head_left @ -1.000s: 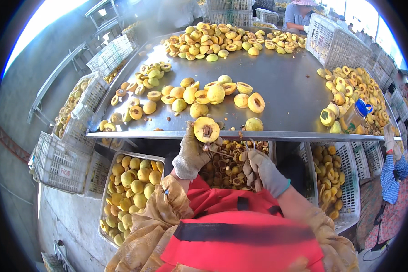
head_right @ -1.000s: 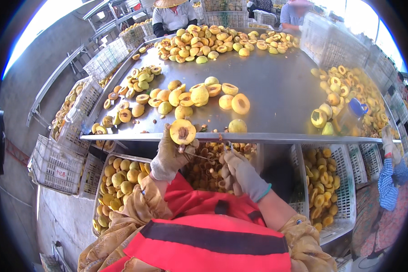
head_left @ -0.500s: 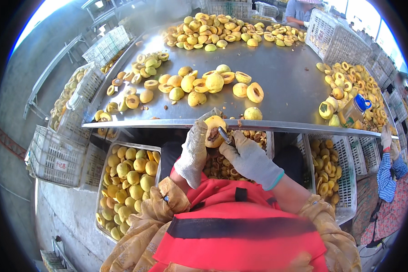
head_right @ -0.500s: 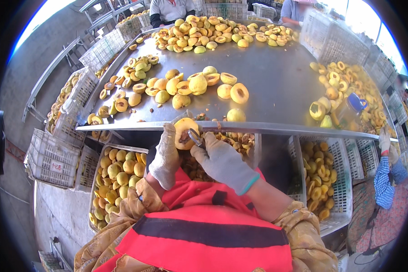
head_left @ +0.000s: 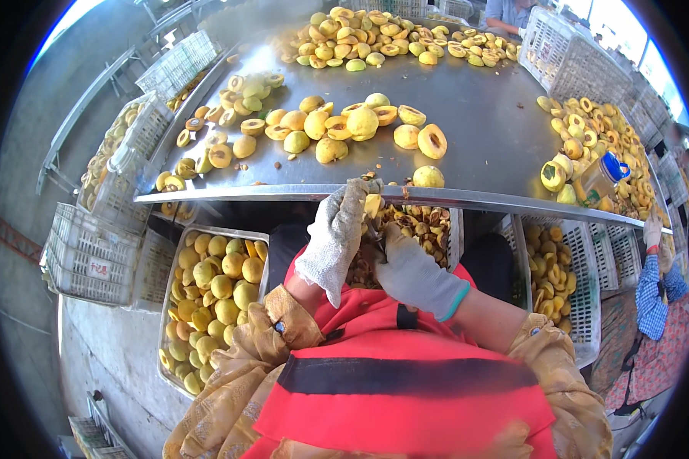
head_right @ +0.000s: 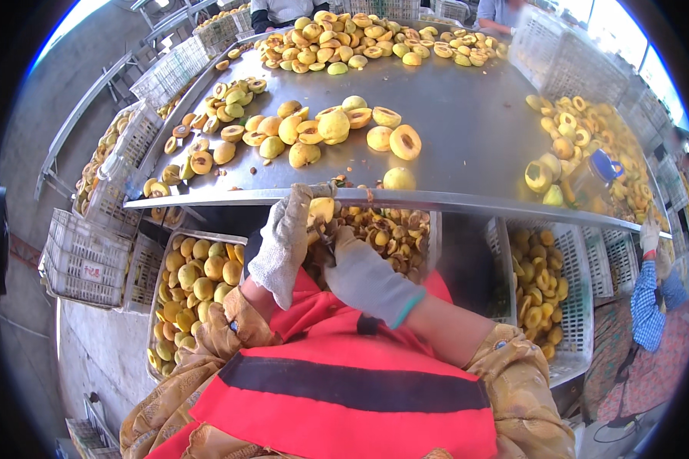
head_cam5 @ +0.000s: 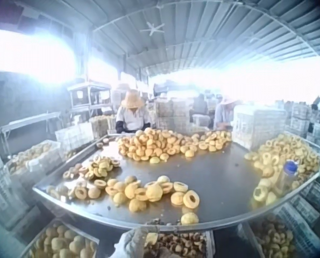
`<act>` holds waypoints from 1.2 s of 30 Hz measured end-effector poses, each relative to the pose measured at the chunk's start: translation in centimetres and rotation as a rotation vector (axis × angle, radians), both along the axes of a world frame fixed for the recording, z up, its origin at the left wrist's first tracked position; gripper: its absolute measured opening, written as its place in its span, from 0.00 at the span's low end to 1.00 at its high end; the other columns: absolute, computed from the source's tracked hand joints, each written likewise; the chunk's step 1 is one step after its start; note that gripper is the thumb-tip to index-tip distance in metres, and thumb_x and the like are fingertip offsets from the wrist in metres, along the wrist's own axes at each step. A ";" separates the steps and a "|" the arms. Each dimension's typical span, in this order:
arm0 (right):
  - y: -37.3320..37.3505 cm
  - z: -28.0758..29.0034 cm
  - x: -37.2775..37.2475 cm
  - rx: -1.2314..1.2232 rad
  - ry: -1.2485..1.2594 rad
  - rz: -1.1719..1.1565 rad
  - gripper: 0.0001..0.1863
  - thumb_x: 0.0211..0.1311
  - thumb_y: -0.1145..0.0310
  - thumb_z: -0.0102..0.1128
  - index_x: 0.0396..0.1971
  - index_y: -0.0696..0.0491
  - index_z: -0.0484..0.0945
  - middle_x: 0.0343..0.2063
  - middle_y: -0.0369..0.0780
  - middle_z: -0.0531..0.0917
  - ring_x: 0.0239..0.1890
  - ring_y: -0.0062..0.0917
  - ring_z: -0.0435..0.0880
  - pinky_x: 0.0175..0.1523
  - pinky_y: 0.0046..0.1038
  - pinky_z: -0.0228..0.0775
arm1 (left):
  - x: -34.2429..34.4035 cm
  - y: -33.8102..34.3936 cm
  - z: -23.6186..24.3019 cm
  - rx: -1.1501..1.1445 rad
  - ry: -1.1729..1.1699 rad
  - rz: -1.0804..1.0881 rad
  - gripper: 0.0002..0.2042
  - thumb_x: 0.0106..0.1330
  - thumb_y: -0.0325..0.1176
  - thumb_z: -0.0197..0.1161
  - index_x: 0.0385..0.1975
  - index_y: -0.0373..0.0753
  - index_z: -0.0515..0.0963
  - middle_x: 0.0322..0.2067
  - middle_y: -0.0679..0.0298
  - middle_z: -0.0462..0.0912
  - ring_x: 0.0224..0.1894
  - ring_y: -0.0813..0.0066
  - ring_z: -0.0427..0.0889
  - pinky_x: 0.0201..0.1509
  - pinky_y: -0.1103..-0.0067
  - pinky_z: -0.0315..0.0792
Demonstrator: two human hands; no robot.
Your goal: The person stands at a processing station and repeatedly picks up yellow fruit from a metal tray. Using a small handheld tool, they remove the pit from each piece of fruit and place the pitted fruit onto a conveyor belt while discarding the pits into a bin below.
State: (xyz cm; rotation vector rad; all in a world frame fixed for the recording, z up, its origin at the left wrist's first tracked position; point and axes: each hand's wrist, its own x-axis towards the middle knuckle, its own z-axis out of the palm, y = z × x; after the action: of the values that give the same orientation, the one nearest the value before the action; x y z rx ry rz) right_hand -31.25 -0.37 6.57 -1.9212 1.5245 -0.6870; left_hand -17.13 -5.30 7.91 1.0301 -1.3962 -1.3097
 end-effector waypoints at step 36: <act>-0.5 3.7 -0.5 0.695 -0.342 -0.002 0.13 0.63 0.63 0.52 0.38 0.58 0.68 0.15 0.35 0.71 0.09 0.20 0.69 0.11 0.22 0.59 | -2.4 -1.1 -3.6 0.165 0.579 -0.033 0.22 0.67 0.41 0.57 0.55 0.32 0.70 0.44 0.61 0.80 0.48 0.72 0.78 0.55 0.76 0.69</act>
State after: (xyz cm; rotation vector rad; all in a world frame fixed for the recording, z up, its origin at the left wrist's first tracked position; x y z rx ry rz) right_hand -31.70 -0.91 10.28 -1.2116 1.3133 -0.3816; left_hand -19.54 -6.38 4.36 0.6521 -0.8796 -1.6072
